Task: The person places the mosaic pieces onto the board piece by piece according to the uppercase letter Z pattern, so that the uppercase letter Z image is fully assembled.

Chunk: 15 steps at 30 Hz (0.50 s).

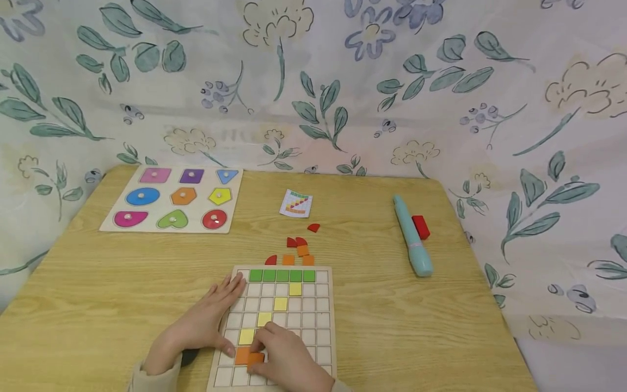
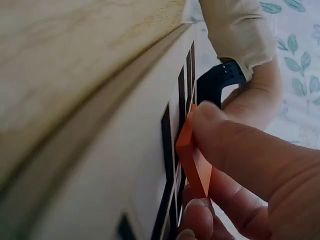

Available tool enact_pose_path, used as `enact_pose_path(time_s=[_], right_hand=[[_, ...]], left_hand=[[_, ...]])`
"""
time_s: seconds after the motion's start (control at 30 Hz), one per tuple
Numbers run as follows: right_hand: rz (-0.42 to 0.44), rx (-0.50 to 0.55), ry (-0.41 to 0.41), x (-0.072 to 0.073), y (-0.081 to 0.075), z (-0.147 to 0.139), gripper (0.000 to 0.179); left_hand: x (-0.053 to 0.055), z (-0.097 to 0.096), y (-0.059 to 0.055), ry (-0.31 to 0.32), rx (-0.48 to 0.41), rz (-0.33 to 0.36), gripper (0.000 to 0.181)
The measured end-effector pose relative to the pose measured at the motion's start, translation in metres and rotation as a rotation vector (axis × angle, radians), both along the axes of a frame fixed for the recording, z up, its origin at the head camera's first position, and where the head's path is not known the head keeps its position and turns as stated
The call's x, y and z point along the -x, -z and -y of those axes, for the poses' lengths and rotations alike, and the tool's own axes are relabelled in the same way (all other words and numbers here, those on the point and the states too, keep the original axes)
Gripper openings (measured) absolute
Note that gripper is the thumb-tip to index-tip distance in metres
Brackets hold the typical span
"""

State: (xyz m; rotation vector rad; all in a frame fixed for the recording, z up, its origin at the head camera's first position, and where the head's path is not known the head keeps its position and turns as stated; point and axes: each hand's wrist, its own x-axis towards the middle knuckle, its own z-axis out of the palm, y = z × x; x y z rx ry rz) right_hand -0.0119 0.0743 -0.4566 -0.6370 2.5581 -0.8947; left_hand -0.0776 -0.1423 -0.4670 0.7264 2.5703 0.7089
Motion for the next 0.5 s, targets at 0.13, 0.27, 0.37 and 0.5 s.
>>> enact_pose_path(time_s=[0.13, 0.27, 0.37, 0.5], right_hand=[[0.02, 0.018, 0.035, 0.0019, -0.001, -0.0011, 0.022], [-0.008, 0.009, 0.064, 0.0046, -0.0015, -0.0032, 0.017], [-0.063, -0.039, 0.057, 0.0043, -0.0023, -0.0037, 0.016], [-0.132, -0.074, 0.002, 0.0039, -0.0018, -0.0054, 0.016]], left_hand=[[0.0011, -0.0009, -0.0017, 0.002, 0.0, -0.002, 0.134], [0.0015, -0.0016, -0.0034, -0.006, -0.005, 0.015, 0.134], [0.0017, -0.0014, -0.0039, -0.009, -0.004, 0.023, 0.134], [0.0006, -0.0009, -0.0038, -0.008, -0.004, 0.02, 0.135]])
